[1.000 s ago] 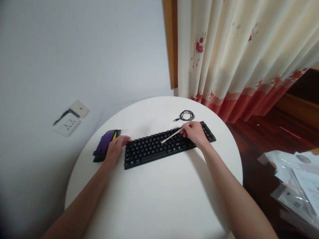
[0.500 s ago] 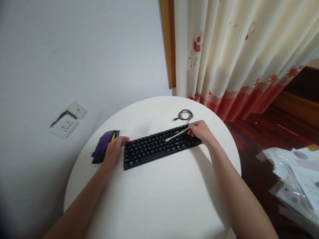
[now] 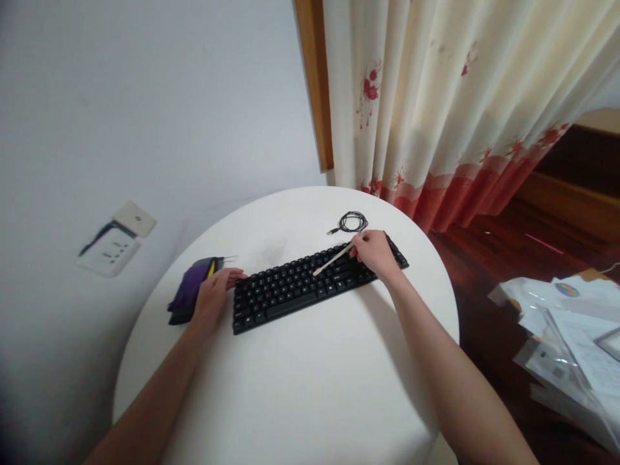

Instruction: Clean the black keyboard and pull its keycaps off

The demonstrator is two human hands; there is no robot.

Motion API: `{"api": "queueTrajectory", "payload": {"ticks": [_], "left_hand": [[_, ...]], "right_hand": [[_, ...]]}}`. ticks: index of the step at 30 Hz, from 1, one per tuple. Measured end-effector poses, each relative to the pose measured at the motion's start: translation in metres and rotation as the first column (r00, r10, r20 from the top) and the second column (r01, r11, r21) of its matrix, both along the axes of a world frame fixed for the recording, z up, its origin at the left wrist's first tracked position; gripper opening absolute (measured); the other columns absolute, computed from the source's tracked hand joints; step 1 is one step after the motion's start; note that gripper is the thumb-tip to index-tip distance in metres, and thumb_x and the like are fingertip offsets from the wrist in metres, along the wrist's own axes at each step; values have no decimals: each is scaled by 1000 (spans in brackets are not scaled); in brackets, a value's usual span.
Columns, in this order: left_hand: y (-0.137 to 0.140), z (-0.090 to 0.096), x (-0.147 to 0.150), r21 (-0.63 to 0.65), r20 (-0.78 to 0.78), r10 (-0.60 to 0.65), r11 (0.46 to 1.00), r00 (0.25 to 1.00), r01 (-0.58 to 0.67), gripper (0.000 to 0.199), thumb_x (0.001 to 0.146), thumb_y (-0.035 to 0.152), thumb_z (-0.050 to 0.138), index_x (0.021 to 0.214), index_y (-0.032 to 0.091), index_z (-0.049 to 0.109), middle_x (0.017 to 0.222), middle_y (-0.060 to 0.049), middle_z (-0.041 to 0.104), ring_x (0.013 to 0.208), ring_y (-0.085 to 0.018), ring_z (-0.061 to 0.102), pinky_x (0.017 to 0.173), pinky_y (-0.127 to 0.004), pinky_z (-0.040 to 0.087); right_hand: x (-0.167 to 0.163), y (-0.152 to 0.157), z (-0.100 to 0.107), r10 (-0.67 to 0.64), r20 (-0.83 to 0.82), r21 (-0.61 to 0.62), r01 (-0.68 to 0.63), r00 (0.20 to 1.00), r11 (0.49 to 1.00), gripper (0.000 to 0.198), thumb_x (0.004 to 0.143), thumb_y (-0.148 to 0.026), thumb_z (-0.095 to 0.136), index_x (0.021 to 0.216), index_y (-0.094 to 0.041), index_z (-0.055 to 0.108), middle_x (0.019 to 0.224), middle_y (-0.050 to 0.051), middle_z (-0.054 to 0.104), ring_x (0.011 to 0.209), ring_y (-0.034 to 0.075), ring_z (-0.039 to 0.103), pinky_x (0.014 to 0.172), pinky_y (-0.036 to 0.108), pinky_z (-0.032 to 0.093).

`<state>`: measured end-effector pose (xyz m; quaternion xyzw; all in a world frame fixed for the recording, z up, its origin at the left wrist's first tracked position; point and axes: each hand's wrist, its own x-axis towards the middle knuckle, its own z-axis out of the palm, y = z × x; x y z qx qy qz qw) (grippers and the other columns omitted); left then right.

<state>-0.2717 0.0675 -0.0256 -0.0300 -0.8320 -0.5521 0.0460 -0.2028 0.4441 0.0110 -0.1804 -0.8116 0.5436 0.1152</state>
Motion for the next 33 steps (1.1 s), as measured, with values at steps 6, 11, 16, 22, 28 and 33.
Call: {"api": "queueTrajectory", "payload": {"ticks": [6,11,16,22,28,33], "left_hand": [[-2,-1,0,-10,0,-5,1000,1000,5,33,85,41,47,87,18,69,85,-7,74,84,-24,70,82,-36,55],[-2,-1,-1,-4,8,-7,1000,1000,7,32,84,41,46,87,17,69,85,-7,74,84,-23,70,83,-36,55],[-2,-1,-2,-10,9,-7,1000,1000,7,33,84,41,46,87,17,69,85,-8,74,84,-23,70,83,-35,55],[-2,-1,-1,-17,14,-10,1000,1000,10,33,84,40,46,89,16,68,86,-8,74,85,-23,69,84,-36,54],[-1,0,-1,-30,12,0,1000,1000,0,34,84,42,46,88,16,68,86,-8,74,84,-24,69,83,-37,55],[-3,-2,-3,-31,1,-4,1000,1000,4,34,84,41,46,88,16,69,85,-8,74,84,-24,70,83,-36,55]], "right_hand": [[0,-30,1,95,-72,-210,-108,993,972,20,85,-22,55,68,-15,63,59,3,66,44,8,47,45,20,36],[0,-32,-6,164,-51,-91,-168,985,981,27,87,-23,53,63,-16,62,60,4,67,45,9,49,48,21,38],[0,-1,-4,77,82,-26,-75,994,997,26,82,-18,55,58,-14,64,53,5,64,44,10,49,46,22,35],[0,16,-7,2,132,49,-8,991,999,25,81,-20,57,59,-13,66,52,5,63,43,10,48,45,23,34],[-1,7,-5,15,89,23,-17,996,1000,27,84,-25,57,60,-14,64,53,4,63,44,10,49,46,22,35],[-1,-10,-4,86,13,51,-86,996,995,31,84,-29,57,57,-15,62,52,4,62,46,11,50,50,24,38]]}}
